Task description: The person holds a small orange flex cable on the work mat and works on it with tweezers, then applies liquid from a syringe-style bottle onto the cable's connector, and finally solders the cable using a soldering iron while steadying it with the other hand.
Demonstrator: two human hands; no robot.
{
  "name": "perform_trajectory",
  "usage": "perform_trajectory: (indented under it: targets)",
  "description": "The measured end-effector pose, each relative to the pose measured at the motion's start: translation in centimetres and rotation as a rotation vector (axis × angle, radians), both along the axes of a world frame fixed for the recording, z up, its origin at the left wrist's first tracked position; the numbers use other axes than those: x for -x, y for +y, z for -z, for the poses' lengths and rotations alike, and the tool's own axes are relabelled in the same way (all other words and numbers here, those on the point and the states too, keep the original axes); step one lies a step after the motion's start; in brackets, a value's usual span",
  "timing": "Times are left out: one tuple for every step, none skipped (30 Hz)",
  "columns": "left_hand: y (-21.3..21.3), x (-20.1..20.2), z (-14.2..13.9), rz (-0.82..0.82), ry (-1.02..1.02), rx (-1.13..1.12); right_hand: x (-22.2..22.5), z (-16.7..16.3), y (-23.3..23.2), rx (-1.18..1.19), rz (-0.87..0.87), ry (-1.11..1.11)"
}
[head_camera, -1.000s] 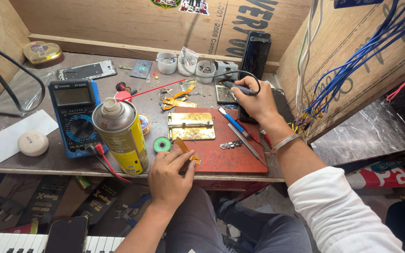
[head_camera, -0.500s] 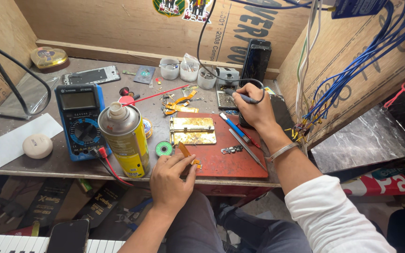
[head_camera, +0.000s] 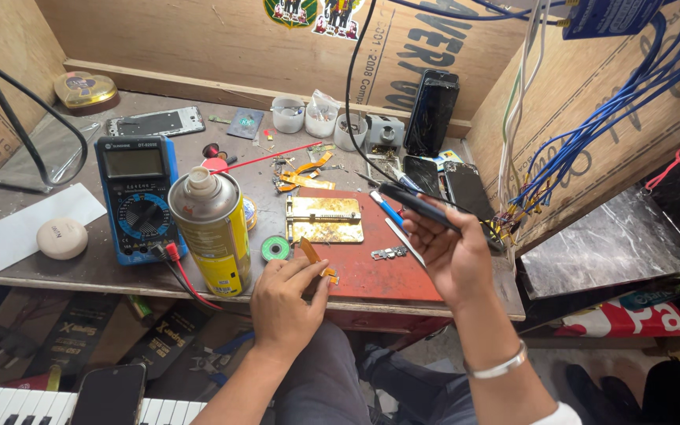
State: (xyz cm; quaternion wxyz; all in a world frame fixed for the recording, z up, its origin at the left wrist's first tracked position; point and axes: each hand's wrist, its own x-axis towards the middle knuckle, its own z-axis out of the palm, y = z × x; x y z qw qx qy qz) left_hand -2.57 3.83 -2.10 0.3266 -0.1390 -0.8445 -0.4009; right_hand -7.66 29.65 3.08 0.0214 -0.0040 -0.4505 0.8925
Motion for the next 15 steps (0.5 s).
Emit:
perform_trajectory:
  targets:
    - [0.0, 0.0, 0.0, 0.0, 0.003, 0.003, -0.7, 0.1, -0.2, 0.026, 0.002, -0.026]
    - [0.0, 0.0, 0.0, 0.001, 0.0, 0.001, -1.3, 0.1, -0.4, 0.044, -0.001, -0.031]
    - [0.0, 0.0, 0.0, 0.002, -0.003, 0.0, -1.8, 0.1, -0.6, 0.063, -0.003, -0.036]
    - [0.0, 0.0, 0.0, 0.003, -0.007, -0.001, -2.2, 0.2, -0.7, 0.082, -0.004, -0.042]
    - [0.0, 0.0, 0.0, 0.003, -0.005, 0.0, -2.6, 0.2, -0.8, 0.092, -0.013, -0.028]
    - [0.0, 0.0, 0.0, 0.002, -0.003, 0.001, -2.9, 0.3, -0.9, 0.102, -0.022, -0.013]
    - [0.0, 0.0, 0.0, 0.003, -0.001, 0.001, -3.1, 0.4, -1.0, 0.112, -0.03, 0.001]
    - [0.0, 0.0, 0.0, 0.004, 0.0, 0.0, -3.3, 0.5, -1.0, 0.107, -0.039, 0.016]
    - [0.0, 0.0, 0.0, 0.004, 0.001, 0.0, -3.3, 0.6, -1.1, 0.101, -0.048, 0.031]
    - [0.0, 0.0, -0.1, 0.004, 0.003, -0.001, -3.4, 0.6, -1.1, 0.095, -0.058, 0.047]
    - [0.0, 0.0, -0.1, 0.003, 0.004, -0.001, -3.3, 0.8, -1.2, 0.044, -0.023, 0.06]
    - [0.0, 0.0, -0.1, 0.002, 0.005, -0.001, -3.2, 0.9, -1.3, -0.009, 0.012, 0.074]
    - [0.0, 0.0, -0.1, 0.001, 0.005, -0.002, -3.1, 1.0, -1.4, -0.061, 0.048, 0.088]
    - [0.0, 0.0, 0.0, 0.003, 0.003, -0.002, -2.8, 1.0, -1.4, -0.146, 0.109, 0.105]
    - [0.0, 0.0, 0.0, 0.006, 0.001, -0.001, -2.2, 0.9, -1.4, -0.23, 0.17, 0.122]
